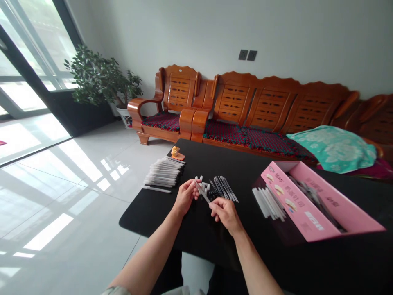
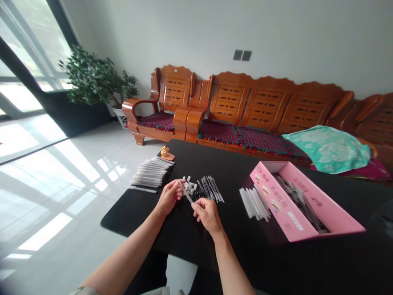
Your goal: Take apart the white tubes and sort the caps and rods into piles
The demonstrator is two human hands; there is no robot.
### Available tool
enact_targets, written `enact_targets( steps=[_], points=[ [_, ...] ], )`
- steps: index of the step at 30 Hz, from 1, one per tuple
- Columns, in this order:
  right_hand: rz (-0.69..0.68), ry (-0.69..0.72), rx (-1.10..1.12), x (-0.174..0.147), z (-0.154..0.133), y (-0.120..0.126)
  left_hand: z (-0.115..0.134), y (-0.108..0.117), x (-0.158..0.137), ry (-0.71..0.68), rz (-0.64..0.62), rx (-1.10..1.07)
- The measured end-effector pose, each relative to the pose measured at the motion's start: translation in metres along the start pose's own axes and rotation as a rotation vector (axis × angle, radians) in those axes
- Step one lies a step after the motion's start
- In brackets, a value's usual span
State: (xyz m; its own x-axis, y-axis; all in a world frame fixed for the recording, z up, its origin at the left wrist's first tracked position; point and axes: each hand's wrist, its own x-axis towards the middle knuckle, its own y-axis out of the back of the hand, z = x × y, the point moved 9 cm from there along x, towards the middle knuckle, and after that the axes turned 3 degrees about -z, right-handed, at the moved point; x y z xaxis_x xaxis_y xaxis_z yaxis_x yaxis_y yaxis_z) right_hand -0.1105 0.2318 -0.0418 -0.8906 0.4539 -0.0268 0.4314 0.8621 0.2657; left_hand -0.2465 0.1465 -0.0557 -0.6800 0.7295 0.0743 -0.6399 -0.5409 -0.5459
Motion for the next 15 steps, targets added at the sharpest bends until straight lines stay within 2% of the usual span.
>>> enact_targets(
  steps=[4, 9, 12, 15],
  points=[
    [-0.14, -0.186, 0.381, -0.006, 0.015, -0.017, -0.002, -0.002, 0.001, 0.032, -0.039, -0.036],
    [-0.254, -0.253, 0.655, -0.008, 0.015, -0.044, -0.008, -0.017, -0.003, 0.099, -0.168, -0.027],
    [-0.276, -0.262, 0.705, -0.007, 0.015, -0.054, -0.01, -0.016, -0.004, 0.107, -0.166, -0.017],
    [-0.136, -0.189, 0.508, -0.004, 0.011, -0.043, -0.011, -0.007, -0.001, 0.085, -0.102, 0.0]
  ],
)
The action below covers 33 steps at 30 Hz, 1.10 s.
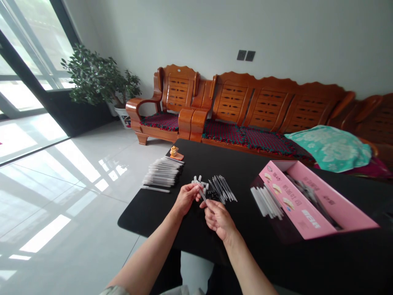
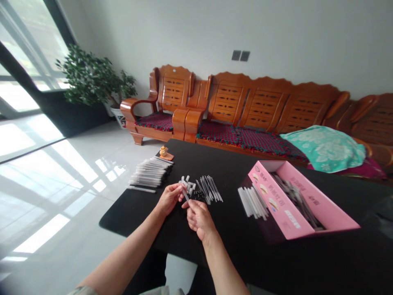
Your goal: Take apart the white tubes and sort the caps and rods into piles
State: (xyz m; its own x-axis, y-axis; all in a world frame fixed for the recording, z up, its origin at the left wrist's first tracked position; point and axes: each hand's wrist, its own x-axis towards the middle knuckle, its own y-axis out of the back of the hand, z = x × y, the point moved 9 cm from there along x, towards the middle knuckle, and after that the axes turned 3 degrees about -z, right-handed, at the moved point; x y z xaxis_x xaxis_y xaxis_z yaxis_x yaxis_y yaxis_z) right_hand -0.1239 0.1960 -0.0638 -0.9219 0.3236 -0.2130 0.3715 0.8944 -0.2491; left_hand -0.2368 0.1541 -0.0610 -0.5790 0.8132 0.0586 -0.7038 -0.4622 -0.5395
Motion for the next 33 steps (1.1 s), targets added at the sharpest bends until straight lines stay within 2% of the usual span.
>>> enact_targets(
  steps=[4, 6, 8, 13, 15, 17, 20, 22, 24, 27, 30, 33],
  points=[
    [0.261, 0.314, -0.608, -0.007, -0.038, 0.006, 0.002, 0.009, 0.002, -0.048, 0.068, -0.023],
    [0.344, 0.381, -0.763, -0.009, -0.048, 0.004, 0.003, 0.011, 0.003, -0.056, 0.084, -0.029],
    [0.329, 0.338, -0.695, -0.006, -0.044, 0.003, 0.004, 0.013, 0.003, -0.05, 0.081, -0.042],
    [-0.061, -0.002, -0.043, 0.001, -0.005, -0.019, -0.002, 0.005, 0.003, 0.006, -0.015, -0.091],
    [-0.085, -0.006, 0.035, -0.002, -0.002, -0.019, -0.004, 0.002, 0.002, 0.015, -0.039, -0.069],
    [0.027, 0.106, -0.129, -0.005, -0.01, -0.008, -0.003, 0.004, 0.004, 0.005, -0.019, -0.036],
    [0.274, 0.368, -0.698, -0.02, -0.035, 0.004, 0.009, 0.023, 0.008, -0.096, 0.152, -0.04],
    [0.37, 0.466, -1.013, -0.03, -0.043, 0.004, 0.017, 0.034, 0.007, -0.167, 0.267, -0.044],
    [0.43, 0.468, -1.134, -0.036, -0.044, 0.015, 0.018, 0.032, 0.007, -0.167, 0.255, 0.028],
    [0.598, 0.435, -1.127, -0.047, -0.051, 0.055, 0.016, 0.022, 0.003, -0.162, 0.217, 0.257],
    [0.866, 0.418, -1.2, -0.069, -0.068, 0.109, 0.021, 0.024, -0.006, -0.216, 0.321, 0.518],
    [1.14, 0.325, -1.363, -0.092, -0.083, 0.165, 0.029, 0.03, -0.011, -0.236, 0.428, 0.728]
  ],
)
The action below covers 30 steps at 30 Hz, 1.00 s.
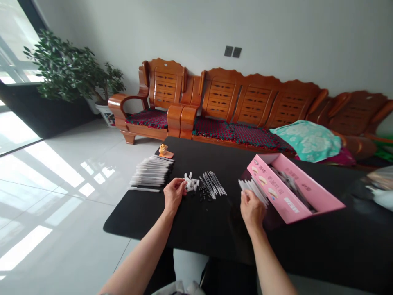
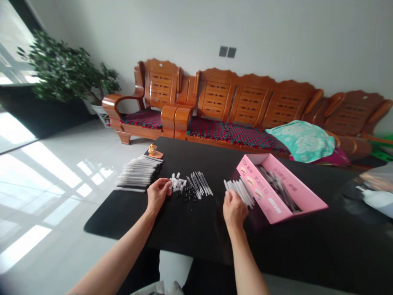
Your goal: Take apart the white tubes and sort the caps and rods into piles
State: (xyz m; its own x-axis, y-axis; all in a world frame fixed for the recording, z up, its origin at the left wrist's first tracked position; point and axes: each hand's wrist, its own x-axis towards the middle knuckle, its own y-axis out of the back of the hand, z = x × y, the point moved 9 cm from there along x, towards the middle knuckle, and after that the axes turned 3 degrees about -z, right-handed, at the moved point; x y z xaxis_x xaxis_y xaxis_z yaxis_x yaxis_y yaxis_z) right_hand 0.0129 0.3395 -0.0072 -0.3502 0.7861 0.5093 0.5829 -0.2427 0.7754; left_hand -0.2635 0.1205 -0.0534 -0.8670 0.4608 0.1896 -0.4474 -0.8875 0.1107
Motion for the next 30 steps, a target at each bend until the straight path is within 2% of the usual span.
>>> enact_targets(
  steps=[2, 5, 10, 13, 16, 19, 22, 24, 27, 30],
  points=[
    [0.066, -0.016, -0.138, 0.015, 0.028, 0.006, 0.0, 0.002, 0.002, -0.002, 0.009, 0.111],
    [0.055, 0.0, -0.31, 0.036, 0.057, 0.0, -0.002, 0.001, 0.005, -0.019, -0.007, 0.204],
    [0.012, 0.112, -0.465, 0.055, 0.067, -0.013, -0.004, -0.001, 0.007, -0.036, -0.019, 0.249],
    [0.091, 0.203, -0.412, 0.053, 0.049, -0.011, -0.002, -0.002, 0.007, -0.045, -0.017, 0.206],
    [0.156, 0.274, -0.208, 0.038, 0.014, -0.014, 0.002, -0.004, 0.006, -0.087, -0.012, 0.123],
    [0.121, 0.275, 0.004, 0.016, -0.027, -0.027, 0.006, -0.004, 0.003, -0.12, 0.003, 0.044],
    [0.09, 0.303, 0.121, -0.006, -0.064, -0.039, 0.012, 0.004, 0.0, -0.118, 0.007, 0.036],
    [0.097, 0.36, 0.139, -0.017, -0.079, -0.041, 0.022, 0.017, 0.0, -0.157, 0.006, 0.142],
    [0.112, 0.418, 0.148, -0.024, -0.082, -0.039, 0.038, 0.041, -0.002, -0.252, -0.026, 0.45],
    [0.133, 0.416, 0.179, -0.024, -0.076, -0.035, 0.035, 0.07, -0.007, -0.247, -0.064, 0.719]
  ],
)
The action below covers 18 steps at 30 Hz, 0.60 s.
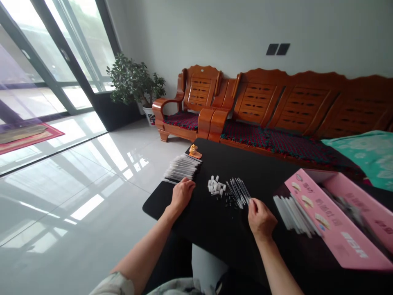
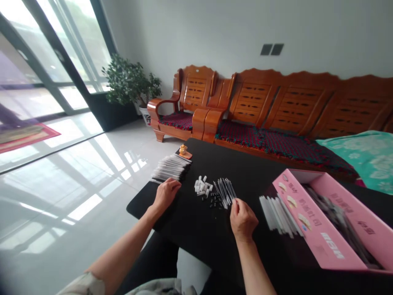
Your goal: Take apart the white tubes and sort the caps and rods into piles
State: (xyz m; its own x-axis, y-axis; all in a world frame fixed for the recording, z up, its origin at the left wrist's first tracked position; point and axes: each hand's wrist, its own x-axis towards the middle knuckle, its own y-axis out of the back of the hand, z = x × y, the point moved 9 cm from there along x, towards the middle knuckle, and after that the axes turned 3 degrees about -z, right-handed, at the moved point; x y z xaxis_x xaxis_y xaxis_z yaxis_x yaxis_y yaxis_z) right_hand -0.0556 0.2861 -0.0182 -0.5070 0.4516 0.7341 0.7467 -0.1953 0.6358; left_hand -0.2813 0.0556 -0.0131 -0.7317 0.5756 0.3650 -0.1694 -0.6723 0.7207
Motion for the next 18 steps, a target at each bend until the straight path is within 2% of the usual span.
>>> enact_targets(
  steps=[5, 11, 15, 18],
  points=[
    [0.008, 0.004, 0.022, -0.001, -0.002, -0.002, -0.033, 0.012, -0.021, 0.049, -0.035, 0.168],
    [-0.005, 0.005, 0.018, -0.002, -0.002, -0.004, -0.04, 0.011, -0.024, 0.073, -0.046, 0.203],
    [-0.025, 0.003, 0.033, -0.003, -0.002, -0.005, -0.03, 0.007, -0.023, 0.06, -0.114, 0.153],
    [-0.051, 0.01, 0.074, -0.002, -0.007, -0.005, 0.004, -0.007, -0.02, -0.039, -0.184, 0.007]
  ],
)
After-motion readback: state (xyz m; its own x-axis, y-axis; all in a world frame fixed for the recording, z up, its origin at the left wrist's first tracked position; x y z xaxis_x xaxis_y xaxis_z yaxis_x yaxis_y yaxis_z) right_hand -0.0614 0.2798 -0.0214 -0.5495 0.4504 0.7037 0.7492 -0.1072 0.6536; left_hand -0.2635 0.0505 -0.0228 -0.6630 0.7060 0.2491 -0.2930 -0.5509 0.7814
